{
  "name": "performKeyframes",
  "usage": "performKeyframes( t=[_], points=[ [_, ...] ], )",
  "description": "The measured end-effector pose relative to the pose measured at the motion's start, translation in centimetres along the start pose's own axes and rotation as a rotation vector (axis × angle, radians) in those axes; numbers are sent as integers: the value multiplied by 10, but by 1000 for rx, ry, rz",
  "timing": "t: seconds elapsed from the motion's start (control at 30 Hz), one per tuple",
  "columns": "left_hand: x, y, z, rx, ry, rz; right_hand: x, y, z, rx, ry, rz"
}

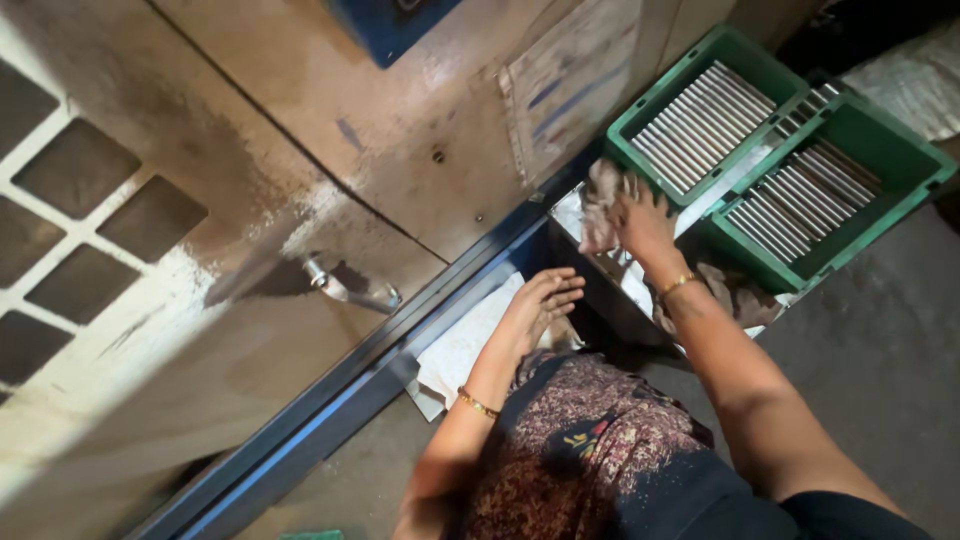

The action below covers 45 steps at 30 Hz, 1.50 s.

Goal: The person repeatedly scrapes a grid-like surface on a machine with a metal rod, then wipes the area with a cloth. The person also handles a small metal component, wiping it before placing it into a green bin.

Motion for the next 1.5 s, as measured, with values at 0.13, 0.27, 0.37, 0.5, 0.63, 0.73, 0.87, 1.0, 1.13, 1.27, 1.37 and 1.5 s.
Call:
performKeyframes(
  t=[0.13, 0.27, 0.37, 0.5, 0.63, 0.73, 0.87, 1.0, 1.13, 1.27, 1.37, 1.5],
  points=[
    [6, 1, -2, -33, -54, 32, 18, 52, -55, 228, 66, 168],
    [9, -7, 1, -46, -116, 36, 24, 107, -100, 304, 226, 222],
    [16, -18, 4, -64, -219, 38, 21, 116, -127, 308, 89, 232],
    [35, -34, 5, -174, -340, -24, 8, 87, -118, 189, -301, -89],
    [70, -50, 0, -175, -156, -50, -18, 78, -59, 169, -856, -1],
    [83, -51, -6, -230, -57, -67, -40, 81, -26, 106, -920, 339],
    [94, -42, -20, 19, -106, 78, -68, 42, -60, -17, -1056, 435],
    [86, -30, -30, 33, -74, 43, -66, -28, -155, 601, -1157, -88],
    [78, -18, -45, 38, -49, 0, -59, -60, -222, 483, 80, 330],
    [70, -5, -56, 123, -31, 40, -47, -44, -248, 658, 282, 88],
    [57, -1, -59, 103, 66, 41, -37, -35, -253, 590, 412, 53],
    [34, -5, -60, 50, 205, -25, -30, -33, -257, 594, 496, 110]
  ],
)
Point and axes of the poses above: each hand's wrist, its own y-axis away from the middle knuckle, its own x-axis out of the palm, z = x × y, the point moved 3 cm from there along -y, towards the middle knuckle, and after that the axes turned 9 degrees about -z, right-handed, at the moved point
